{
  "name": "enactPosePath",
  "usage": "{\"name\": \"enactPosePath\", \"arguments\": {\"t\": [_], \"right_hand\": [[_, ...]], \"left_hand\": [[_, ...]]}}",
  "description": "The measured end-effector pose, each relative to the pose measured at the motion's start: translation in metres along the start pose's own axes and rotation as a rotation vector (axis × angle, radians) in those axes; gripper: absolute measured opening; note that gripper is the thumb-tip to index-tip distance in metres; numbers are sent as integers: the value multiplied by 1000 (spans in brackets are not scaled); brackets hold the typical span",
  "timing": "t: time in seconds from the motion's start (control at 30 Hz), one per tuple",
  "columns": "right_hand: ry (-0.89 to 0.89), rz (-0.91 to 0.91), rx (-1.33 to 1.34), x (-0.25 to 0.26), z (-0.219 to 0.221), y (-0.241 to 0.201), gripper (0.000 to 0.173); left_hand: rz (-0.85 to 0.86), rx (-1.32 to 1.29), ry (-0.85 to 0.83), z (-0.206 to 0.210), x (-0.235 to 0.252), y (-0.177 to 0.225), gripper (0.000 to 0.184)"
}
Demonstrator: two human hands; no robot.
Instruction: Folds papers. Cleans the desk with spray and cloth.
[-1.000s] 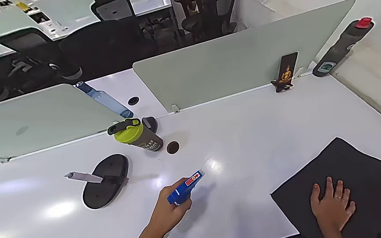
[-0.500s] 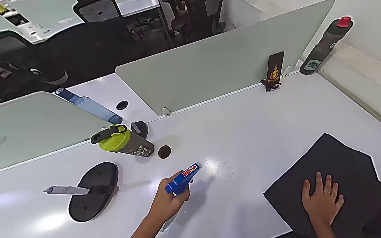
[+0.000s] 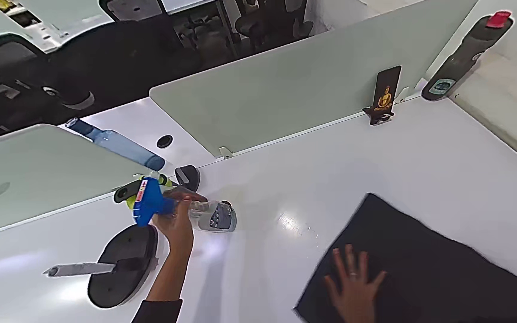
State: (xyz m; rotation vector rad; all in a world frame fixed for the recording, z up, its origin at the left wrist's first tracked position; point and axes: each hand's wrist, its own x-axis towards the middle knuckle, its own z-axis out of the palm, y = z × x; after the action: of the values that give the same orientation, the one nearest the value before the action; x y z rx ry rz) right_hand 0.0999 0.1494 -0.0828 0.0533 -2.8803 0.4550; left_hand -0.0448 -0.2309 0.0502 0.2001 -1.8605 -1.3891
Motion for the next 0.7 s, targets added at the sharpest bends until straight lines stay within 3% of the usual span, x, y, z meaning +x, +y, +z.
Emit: {"name": "enactPosePath", "arguments": {"t": [0.1,0.17,0.23,0.33,0.43,0.53,0.63,0.7], "right_hand": [[-184,-59,150,-12,22,-94,86],[-231,-91,153,-11,32,-127,68],[-177,-102,181,1,35,-125,50],[-88,12,223,38,23,-71,42],[30,70,88,84,10,21,37],[80,91,26,120,-6,106,38],[182,100,-4,140,-12,147,36],[216,136,52,140,-12,137,34]], "left_hand": [[5,11,30,1,6,-12,51],[-19,60,-83,1,-1,-20,64],[-51,97,-138,2,-14,-28,75],[-34,55,-107,1,-27,-31,74],[-46,137,-131,-2,-36,-36,100],[-129,245,-157,-3,-54,-40,114],[-224,393,-241,-12,-79,-64,98],[-296,419,-365,-23,-87,-82,86]]}}
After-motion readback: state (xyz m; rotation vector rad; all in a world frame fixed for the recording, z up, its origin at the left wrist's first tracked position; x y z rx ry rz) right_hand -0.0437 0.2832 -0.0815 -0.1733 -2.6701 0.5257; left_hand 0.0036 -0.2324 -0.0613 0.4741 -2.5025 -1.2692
